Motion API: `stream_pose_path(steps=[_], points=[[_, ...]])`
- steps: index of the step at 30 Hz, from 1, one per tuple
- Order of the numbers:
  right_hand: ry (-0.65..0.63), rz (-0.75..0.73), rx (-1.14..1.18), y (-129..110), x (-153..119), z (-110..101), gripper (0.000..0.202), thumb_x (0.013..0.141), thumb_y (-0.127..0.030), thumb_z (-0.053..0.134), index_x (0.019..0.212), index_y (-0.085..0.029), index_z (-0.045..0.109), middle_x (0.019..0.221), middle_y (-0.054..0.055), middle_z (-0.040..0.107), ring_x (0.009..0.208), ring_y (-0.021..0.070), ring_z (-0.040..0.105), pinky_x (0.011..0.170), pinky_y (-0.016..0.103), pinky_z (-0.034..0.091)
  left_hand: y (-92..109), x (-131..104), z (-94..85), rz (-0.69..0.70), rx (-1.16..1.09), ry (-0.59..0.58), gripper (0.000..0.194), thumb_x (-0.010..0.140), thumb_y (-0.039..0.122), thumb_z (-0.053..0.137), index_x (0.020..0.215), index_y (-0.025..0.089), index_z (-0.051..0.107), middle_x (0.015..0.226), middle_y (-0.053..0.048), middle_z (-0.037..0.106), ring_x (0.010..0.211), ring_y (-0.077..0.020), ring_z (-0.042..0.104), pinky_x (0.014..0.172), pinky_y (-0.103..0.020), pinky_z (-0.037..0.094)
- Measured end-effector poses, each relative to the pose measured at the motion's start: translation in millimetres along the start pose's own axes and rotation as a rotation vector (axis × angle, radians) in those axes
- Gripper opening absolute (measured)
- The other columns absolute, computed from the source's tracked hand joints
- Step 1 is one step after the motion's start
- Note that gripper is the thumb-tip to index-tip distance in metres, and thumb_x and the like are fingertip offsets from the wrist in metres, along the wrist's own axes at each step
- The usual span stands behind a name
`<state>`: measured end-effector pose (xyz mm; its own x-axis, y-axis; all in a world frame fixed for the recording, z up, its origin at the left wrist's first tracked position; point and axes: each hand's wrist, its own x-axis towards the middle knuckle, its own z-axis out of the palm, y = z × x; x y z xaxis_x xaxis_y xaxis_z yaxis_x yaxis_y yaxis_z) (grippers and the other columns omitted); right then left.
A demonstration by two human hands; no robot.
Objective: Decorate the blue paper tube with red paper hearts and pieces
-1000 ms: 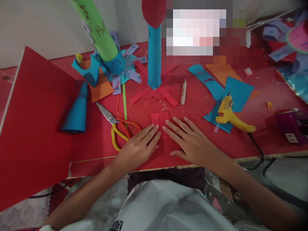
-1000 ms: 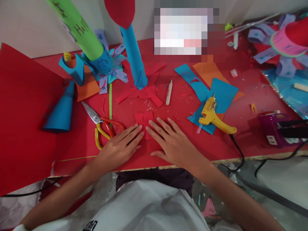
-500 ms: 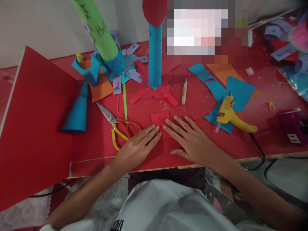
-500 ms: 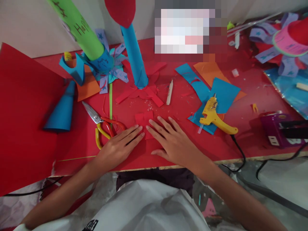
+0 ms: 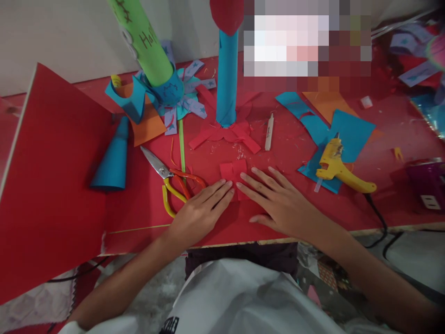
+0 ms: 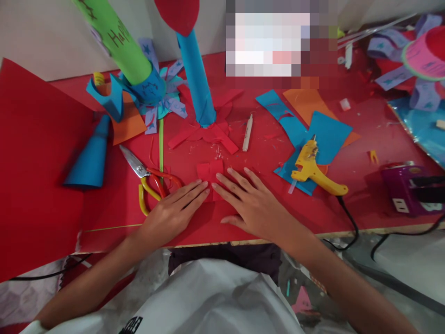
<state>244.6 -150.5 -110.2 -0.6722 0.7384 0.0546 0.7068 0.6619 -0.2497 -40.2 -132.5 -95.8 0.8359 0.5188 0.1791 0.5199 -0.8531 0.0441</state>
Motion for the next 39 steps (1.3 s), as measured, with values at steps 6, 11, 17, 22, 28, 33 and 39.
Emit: stream_pose_path(steps=[6,11,17,22,28,33,39], points=[[0.000,-0.007,0.013,0.9,-0.2,0.3,0.077,0.107,-0.056,0.052,0.172,-0.020,0.029,0.178,0.010,0.034,0.164,0.0362,0.031,0.132,0.066,0.025,3.2,0.5,0.9,-0.015,0.027,-0.010,0.047,0.103,0.005,0.047,0.148,0.002,0.058,0.158,-0.018,0.060,0.147,-0.0303,0.059,0.122,-0.044,0.056],[0.018,0.008,0.034,0.2,-1.2,2.6,0.079,0.107,-0.056,0.054,0.173,-0.023,0.025,0.176,0.012,0.036,0.165,0.0359,0.031,0.132,0.067,0.026,4.7,-0.2,3.3,-0.028,0.055,-0.018,0.048,0.104,0.005,0.045,0.150,0.002,0.057,0.159,-0.017,0.059,0.148,-0.0298,0.059,0.121,-0.044,0.057],[0.013,0.010,0.024,0.1,-1.8,3.8,0.079,0.107,-0.058,0.052,0.172,-0.022,0.028,0.177,0.010,0.035,0.165,0.0363,0.030,0.133,0.067,0.022,3.0,0.1,2.6,-0.013,0.051,-0.026,0.049,0.103,0.004,0.044,0.149,0.002,0.058,0.159,-0.017,0.059,0.148,-0.0297,0.059,0.121,-0.043,0.056],[0.022,-0.001,0.033,0.9,-2.0,4.1,0.078,0.107,-0.059,0.052,0.172,-0.022,0.029,0.176,0.011,0.037,0.164,0.0358,0.032,0.133,0.065,0.022,3.2,0.7,0.7,-0.015,0.013,-0.012,0.047,0.105,0.007,0.046,0.150,0.005,0.058,0.158,-0.019,0.060,0.148,-0.0309,0.059,0.120,-0.045,0.057],[0.045,-0.040,0.022,2.5,4.3,-8.3,0.063,0.110,-0.040,0.051,0.168,-0.021,0.039,0.171,0.011,0.047,0.162,0.0335,0.038,0.133,0.066,0.024,5.3,6.3,-3.8,-0.022,-0.022,0.005,0.038,0.105,0.017,0.058,0.142,0.011,0.064,0.150,-0.020,0.065,0.141,-0.0352,0.064,0.113,-0.050,0.061],[0.082,-0.054,-0.004,1.7,16.9,-15.4,0.054,0.109,-0.029,0.050,0.162,-0.014,0.049,0.158,0.013,0.063,0.150,0.0328,0.053,0.132,0.064,0.028,6.3,13.2,-8.1,-0.043,-0.041,0.034,0.026,0.104,0.028,0.065,0.124,0.012,0.071,0.134,-0.019,0.072,0.129,-0.0348,0.071,0.109,-0.051,0.063],[0.090,-0.019,-0.052,-3.6,32.3,-5.0,0.058,0.109,-0.041,0.053,0.154,-0.005,0.056,0.148,0.023,0.064,0.141,0.0368,0.057,0.129,0.064,0.035,7.1,16.0,-11.0,-0.049,-0.050,0.021,0.025,0.105,0.031,0.063,0.120,0.013,0.070,0.131,-0.018,0.072,0.130,-0.0336,0.070,0.110,-0.050,0.063]])
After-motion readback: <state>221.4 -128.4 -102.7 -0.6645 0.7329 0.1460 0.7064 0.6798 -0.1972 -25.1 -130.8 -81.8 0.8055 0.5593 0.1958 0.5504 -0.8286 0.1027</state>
